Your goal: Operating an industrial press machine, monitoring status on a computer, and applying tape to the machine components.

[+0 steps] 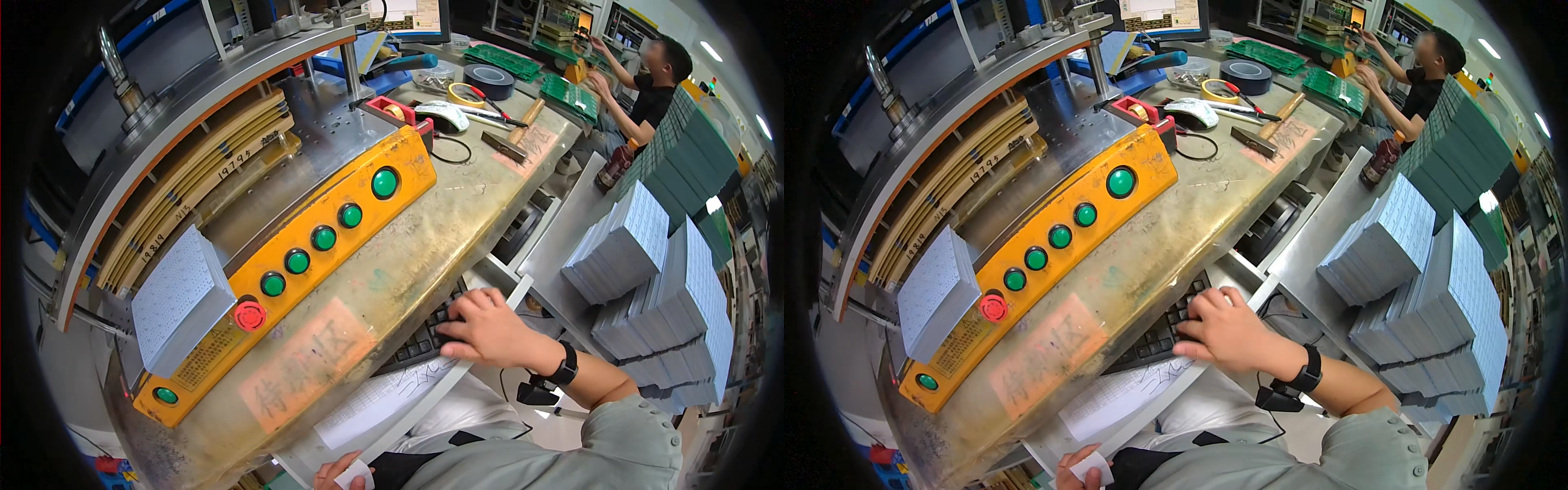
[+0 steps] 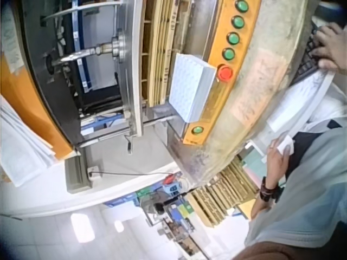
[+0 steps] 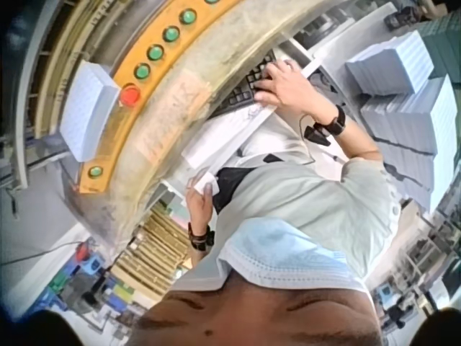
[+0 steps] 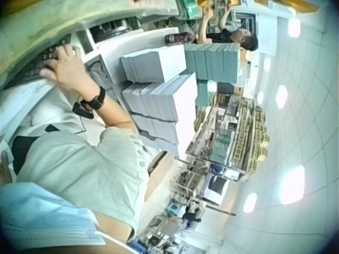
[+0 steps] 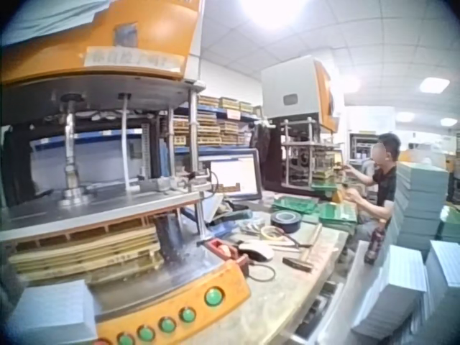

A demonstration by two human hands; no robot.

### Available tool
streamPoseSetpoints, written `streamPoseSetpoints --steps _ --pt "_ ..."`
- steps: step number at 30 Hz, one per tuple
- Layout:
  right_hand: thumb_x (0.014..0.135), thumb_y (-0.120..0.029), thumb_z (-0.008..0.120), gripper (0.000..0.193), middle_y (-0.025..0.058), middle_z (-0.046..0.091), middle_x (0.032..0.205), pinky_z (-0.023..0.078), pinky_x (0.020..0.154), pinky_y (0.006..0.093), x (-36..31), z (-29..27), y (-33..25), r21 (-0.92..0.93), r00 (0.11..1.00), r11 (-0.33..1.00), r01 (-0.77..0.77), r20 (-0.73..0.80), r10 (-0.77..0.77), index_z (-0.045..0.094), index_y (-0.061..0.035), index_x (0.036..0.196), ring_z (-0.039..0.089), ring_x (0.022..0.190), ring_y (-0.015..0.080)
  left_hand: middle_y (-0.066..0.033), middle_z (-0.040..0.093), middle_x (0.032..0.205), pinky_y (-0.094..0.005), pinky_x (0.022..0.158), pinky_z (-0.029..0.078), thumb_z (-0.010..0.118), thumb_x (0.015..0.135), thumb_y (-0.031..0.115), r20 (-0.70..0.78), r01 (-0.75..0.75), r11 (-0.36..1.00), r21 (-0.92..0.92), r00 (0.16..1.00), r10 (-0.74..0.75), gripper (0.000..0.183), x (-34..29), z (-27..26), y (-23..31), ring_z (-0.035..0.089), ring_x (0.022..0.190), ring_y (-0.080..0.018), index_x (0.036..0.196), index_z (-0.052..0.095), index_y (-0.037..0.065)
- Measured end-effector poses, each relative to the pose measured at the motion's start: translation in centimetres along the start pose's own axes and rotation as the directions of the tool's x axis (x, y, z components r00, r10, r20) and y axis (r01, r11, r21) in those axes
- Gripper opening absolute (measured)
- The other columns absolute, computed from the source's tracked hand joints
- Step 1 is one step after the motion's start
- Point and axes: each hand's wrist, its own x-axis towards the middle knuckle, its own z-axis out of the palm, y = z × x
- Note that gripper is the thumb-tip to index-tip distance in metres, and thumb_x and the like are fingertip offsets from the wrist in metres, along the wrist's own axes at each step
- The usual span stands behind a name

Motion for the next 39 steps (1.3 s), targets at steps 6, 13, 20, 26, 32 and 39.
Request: streamPoseSetpoints --steps 6,13,20,26,32,39 --pt "0.09 -0.031 0.053 0.03 0.0068 0.055 0.095 0.033 0.093 0.0369 0.3 0.1 1.5 -0.049 0.991 0.992 -0.118 -0.071 0.115 0.069 -0.0074 0.1 0.048 0.1 0.0235 -0.0205 0.064 0.105 -0.0411 0.084 0.044 0.05 0.094 0.011 -0.012 -0.01 1.0 0.01 1.0 0.01 0.026 0.0 0.2 -0.2 0.057 0.092 -0.0366 0.113 0.061 -0.003" --pt "0.091 -0.032 0.052 0.03 0.0078 0.054 0.094 0.034 0.09 0.0384 1.1 0.5 1.3 -0.068 0.99 0.988 -0.14 0.013 0.141 0.07 -0.0097 0.101 0.048 0.097 0.0243 -0.0201 0.064 0.107 -0.0418 0.085 0.044 0.05 0.093 0.011 -0.028 -0.016 1.0 0.011 0.999 0.016 0.025 -0.1 0.3 0.0 0.057 0.092 -0.0377 0.111 0.061 -0.003" --pt "0.092 -0.034 0.05 0.029 0.0074 0.053 0.093 0.035 0.086 0.039 1.6 0.7 0.4 -0.059 0.999 0.997 -0.041 0.021 0.042 0.067 -0.0143 0.105 0.047 0.094 0.0249 -0.0197 0.062 0.116 -0.0435 0.088 0.043 0.05 0.093 0.011 -0.001 -0.042 0.998 0.04 0.999 0.042 0.022 -0.2 0.2 -0.1 0.057 0.098 -0.0384 0.106 0.062 -0.002" --pt "0.091 -0.034 0.051 0.032 0.0076 0.052 0.087 0.035 0.084 0.0358 0.7 0.2 1.9 -0.029 0.989 0.99 -0.138 -0.06 0.136 0.068 -0.0072 0.096 0.047 0.091 0.0242 -0.0198 0.062 0.115 -0.0428 0.088 0.043 0.05 0.093 0.01 -0.006 -0.01 1.0 0.009 1.0 0.01 0.023 0.2 0.1 0.2 0.056 0.098 -0.0383 0.106 0.062 -0.003" --pt "0.091 -0.035 0.051 0.032 0.0066 0.052 0.087 0.035 0.082 0.0362 1.0 0.5 2.3 -0.068 0.991 0.989 -0.135 -0.038 0.132 0.07 -0.0107 0.096 0.048 0.091 0.0238 -0.0199 0.063 0.111 -0.0416 0.086 0.043 0.049 0.093 0.009 0.006 -0.035 0.999 0.037 0.999 0.034 0.024 0.4 -0.1 -0.3 0.056 0.095 -0.038 0.11 0.061 -0.003" --pt "0.093 -0.039 0.048 0.033 0.005 0.052 0.084 0.034 0.079 0.0354 0.3 0.1 1.5 -0.049 0.998 0.999 -0.023 0.062 0.026 0.07 -0.0165 0.101 0.05 0.089 0.0208 -0.0219 0.06 0.112 -0.0442 0.091 0.041 0.055 0.089 0.01 0.049 -0.007 0.99 0.141 0.999 0.0 0.029 -0.8 0.6 -0.8 0.054 0.102 -0.0397 0.114 0.06 -0.003"
